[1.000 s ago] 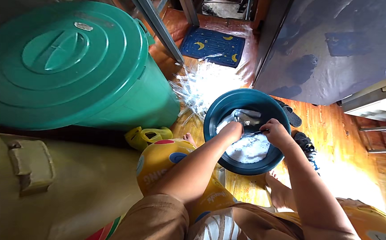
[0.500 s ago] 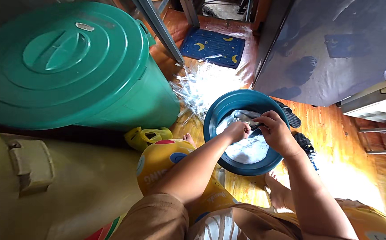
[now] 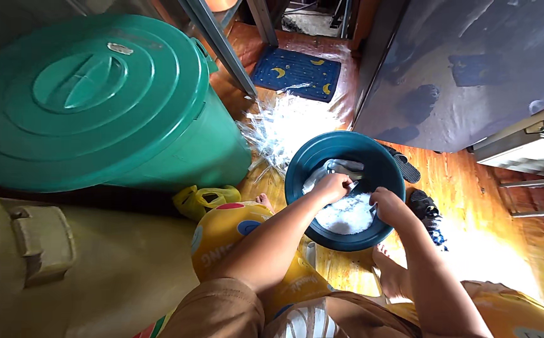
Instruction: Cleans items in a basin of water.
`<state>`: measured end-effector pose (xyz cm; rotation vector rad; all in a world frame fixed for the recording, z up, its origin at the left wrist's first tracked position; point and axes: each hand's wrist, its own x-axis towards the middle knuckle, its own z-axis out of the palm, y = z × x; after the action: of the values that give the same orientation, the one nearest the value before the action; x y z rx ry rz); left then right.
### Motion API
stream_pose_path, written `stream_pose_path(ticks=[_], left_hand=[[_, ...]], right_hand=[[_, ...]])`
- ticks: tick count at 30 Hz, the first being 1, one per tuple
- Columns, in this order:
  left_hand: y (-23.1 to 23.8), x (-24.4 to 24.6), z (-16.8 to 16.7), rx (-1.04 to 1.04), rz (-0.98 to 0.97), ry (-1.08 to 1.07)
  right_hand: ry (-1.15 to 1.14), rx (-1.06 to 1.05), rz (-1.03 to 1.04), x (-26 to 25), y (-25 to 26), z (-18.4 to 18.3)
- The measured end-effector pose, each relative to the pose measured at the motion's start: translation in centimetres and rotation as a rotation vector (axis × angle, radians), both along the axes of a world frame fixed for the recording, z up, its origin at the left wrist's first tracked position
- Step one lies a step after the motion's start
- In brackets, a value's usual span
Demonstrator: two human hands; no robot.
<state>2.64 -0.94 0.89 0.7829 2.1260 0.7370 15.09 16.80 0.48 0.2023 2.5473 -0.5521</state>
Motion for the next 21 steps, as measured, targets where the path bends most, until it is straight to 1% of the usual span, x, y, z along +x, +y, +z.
stream_pose_path(ticks=[2, 4, 5, 8, 10, 14, 17, 21], left_hand=[[0.1, 0.1, 0.7, -0.009, 0.012, -0.004], [0.2, 0.2, 0.9, -0.003, 0.013, -0.003], [0.3, 0.2, 0.9, 0.003, 0.011, 0.0], [0.3, 0.2, 0.4, 0.016, -0.011, 0.011], [0.3, 0.4, 0.4, 0.037, -0.032, 0.015], [0.2, 0.8, 0.5, 0.065, -0.054, 0.007], [0.1, 0.7, 0.5, 0.095, -0.018, 0.012], [0.3, 0.7, 0.5, 0.098, 0.025, 0.014]], right_hand=[[-0.082, 0.004, 0.059, 0.0, -0.2, -0.1], [-0.088, -0.056, 0.034, -0.2, -0.4, 0.5], [-0.027, -0.118, -0.027, -0.3, -0.4, 0.9], [0.301, -0.284, -0.279, -0.5, -1.0, 1.2], [0.435, -0.326, -0.344, -1.0, -1.7, 1.1], [0.61, -0.329, -0.403, -1.3, -3.1, 1.1], [0.737, -0.323, -0.476, -1.2, -3.2, 2.4], [0.747, -0.267, -0.548, -1.0, -2.5, 3.2]])
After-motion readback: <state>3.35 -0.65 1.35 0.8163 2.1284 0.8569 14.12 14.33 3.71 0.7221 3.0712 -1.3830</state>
